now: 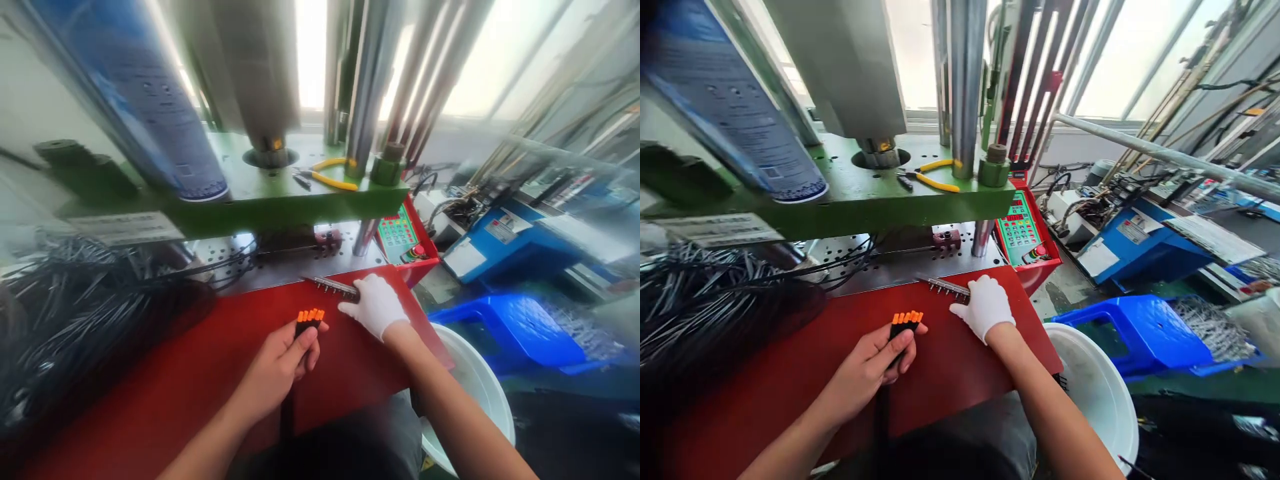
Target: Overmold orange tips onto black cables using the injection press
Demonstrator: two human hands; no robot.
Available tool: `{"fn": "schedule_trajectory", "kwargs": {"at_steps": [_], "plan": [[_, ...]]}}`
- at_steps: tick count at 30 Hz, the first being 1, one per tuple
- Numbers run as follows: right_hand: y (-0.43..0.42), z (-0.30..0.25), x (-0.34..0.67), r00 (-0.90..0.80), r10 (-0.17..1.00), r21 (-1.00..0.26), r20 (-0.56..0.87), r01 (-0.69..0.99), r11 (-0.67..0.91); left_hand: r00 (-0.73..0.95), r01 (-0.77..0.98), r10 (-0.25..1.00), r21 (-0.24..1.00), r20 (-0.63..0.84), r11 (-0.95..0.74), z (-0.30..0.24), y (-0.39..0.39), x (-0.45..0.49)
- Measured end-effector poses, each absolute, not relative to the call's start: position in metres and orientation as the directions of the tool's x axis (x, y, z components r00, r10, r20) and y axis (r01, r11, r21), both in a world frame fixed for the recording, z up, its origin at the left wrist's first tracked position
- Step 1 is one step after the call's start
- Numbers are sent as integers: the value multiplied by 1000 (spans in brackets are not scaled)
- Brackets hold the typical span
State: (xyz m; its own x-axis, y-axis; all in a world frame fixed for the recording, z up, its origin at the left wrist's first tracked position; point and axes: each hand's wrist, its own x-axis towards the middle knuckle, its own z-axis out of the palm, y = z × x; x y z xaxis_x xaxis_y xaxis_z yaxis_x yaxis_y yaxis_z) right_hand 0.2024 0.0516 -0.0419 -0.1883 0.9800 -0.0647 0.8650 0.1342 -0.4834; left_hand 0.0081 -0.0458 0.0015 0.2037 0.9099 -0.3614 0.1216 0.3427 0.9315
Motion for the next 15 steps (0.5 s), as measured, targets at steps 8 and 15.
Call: {"fn": "schedule_trajectory", "kwargs": {"at_steps": [8, 15], "plan": [[8, -52, 215, -170, 970, -430, -173, 899, 81, 194, 77, 939, 959, -283, 273, 6, -43, 5], [2, -43, 237, -277, 859, -659, -430, 747, -89, 210, 50, 931, 955, -298, 294, 3, -43, 8]]}}
